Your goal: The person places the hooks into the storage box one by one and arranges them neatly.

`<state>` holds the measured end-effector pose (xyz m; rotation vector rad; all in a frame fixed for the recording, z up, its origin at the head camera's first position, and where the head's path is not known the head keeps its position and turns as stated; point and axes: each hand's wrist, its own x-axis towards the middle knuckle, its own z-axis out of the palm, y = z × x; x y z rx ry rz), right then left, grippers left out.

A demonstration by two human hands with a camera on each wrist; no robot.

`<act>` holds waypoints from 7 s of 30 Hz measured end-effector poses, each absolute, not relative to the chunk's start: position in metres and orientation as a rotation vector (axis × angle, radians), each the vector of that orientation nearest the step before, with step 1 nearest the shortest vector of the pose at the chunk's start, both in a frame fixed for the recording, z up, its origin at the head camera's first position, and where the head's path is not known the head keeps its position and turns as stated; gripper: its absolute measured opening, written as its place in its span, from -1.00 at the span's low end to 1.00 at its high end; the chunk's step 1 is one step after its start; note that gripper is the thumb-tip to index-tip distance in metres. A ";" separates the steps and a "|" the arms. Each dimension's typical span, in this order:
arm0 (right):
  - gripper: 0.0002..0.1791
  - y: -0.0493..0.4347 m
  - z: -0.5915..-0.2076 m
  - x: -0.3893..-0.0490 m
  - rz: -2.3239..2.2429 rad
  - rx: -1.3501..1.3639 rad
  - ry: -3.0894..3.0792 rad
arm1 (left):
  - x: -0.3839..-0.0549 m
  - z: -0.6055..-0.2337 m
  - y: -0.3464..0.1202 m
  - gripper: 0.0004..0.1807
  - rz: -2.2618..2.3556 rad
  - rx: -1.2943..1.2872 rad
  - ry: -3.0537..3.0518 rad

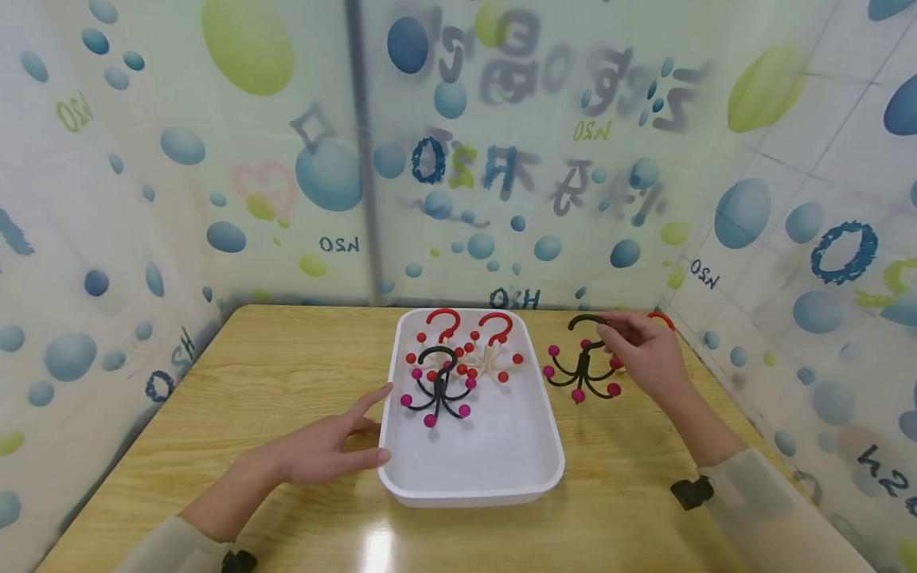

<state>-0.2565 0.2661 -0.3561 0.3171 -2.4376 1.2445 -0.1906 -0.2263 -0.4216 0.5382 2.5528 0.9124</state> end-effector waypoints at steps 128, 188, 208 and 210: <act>-0.57 0.282 -0.396 -0.261 1.291 0.345 -2.824 | -0.189 -0.419 -0.225 0.05 0.900 0.549 2.556; -0.37 0.372 -0.391 -0.293 1.354 -0.068 -2.578 | -0.190 -0.421 -0.225 0.05 0.911 0.539 2.545; -0.63 0.305 -0.349 -0.226 1.331 0.283 -2.493 | -0.190 -0.421 -0.225 0.05 0.885 0.555 2.571; -0.66 0.297 -0.345 -0.219 1.348 0.326 -2.464 | -0.190 -0.421 -0.225 0.05 0.881 0.540 2.574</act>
